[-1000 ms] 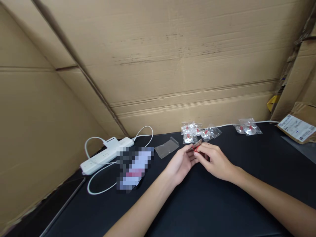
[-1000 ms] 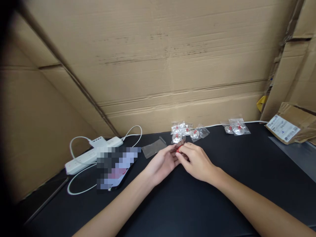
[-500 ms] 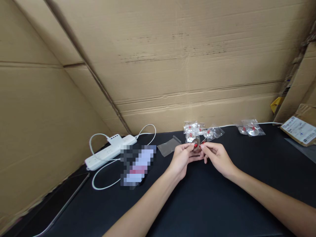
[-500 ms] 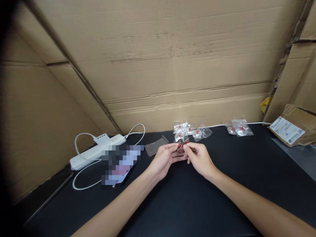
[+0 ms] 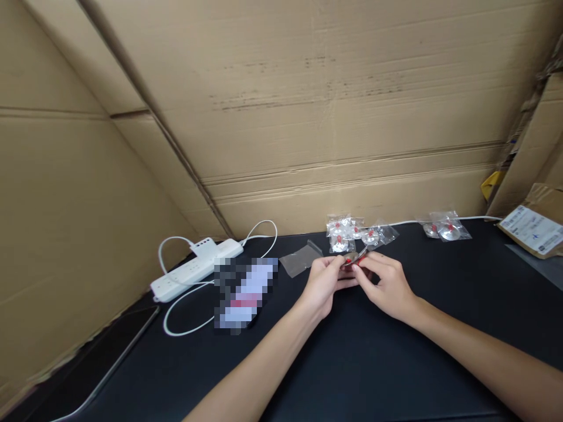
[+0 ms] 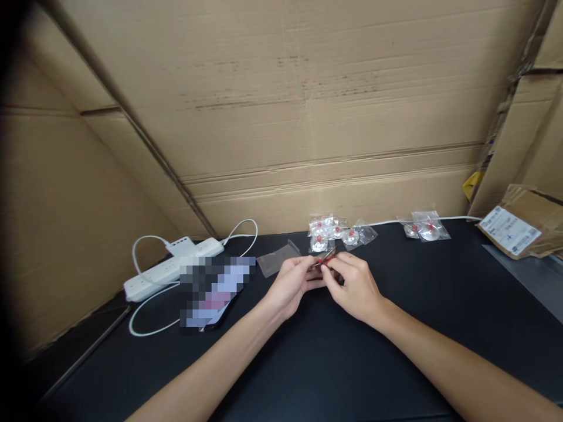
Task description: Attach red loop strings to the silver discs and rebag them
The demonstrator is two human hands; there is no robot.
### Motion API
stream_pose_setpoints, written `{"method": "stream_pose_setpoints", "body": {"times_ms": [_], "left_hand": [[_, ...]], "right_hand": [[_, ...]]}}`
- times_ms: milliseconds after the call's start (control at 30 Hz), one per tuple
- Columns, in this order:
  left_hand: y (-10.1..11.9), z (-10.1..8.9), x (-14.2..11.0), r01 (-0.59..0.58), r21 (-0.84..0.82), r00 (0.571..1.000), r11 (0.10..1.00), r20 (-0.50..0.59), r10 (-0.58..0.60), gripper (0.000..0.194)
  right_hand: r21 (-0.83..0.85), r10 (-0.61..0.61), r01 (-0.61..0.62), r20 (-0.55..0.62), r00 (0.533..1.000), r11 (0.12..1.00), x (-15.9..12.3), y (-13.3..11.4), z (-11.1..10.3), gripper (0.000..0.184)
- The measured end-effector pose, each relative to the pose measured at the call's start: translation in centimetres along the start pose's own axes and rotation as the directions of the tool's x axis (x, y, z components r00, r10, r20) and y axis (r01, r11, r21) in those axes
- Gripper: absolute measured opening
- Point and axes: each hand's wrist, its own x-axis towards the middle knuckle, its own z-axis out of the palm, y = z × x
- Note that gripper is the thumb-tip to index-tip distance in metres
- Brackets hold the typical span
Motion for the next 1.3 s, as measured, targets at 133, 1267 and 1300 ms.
{"method": "stream_pose_setpoints", "body": {"times_ms": [133,1267,1300], "left_hand": [[0.24,0.15,0.08,-0.013,0.062,0.999,0.998,-0.045,0.016,0.016],[-0.44,-0.62,0.94,0.083,0.010,0.995,0.997,-0.058,-0.082,0.025],[-0.48,-0.67,0.96,0.090,0.006,0.994,0.996,-0.056,-0.090,0.025]], "right_hand": [[-0.046,-0.012,0.013,0.026,1.000,0.999,0.00,0.10,0.04,0.024],[0.365,0.220,-0.230,0.070,0.973,0.902,0.54,0.73,0.10,0.026],[0.391,0.230,-0.239,0.071,0.971,0.889,0.55,0.77,0.14,0.026]]}}
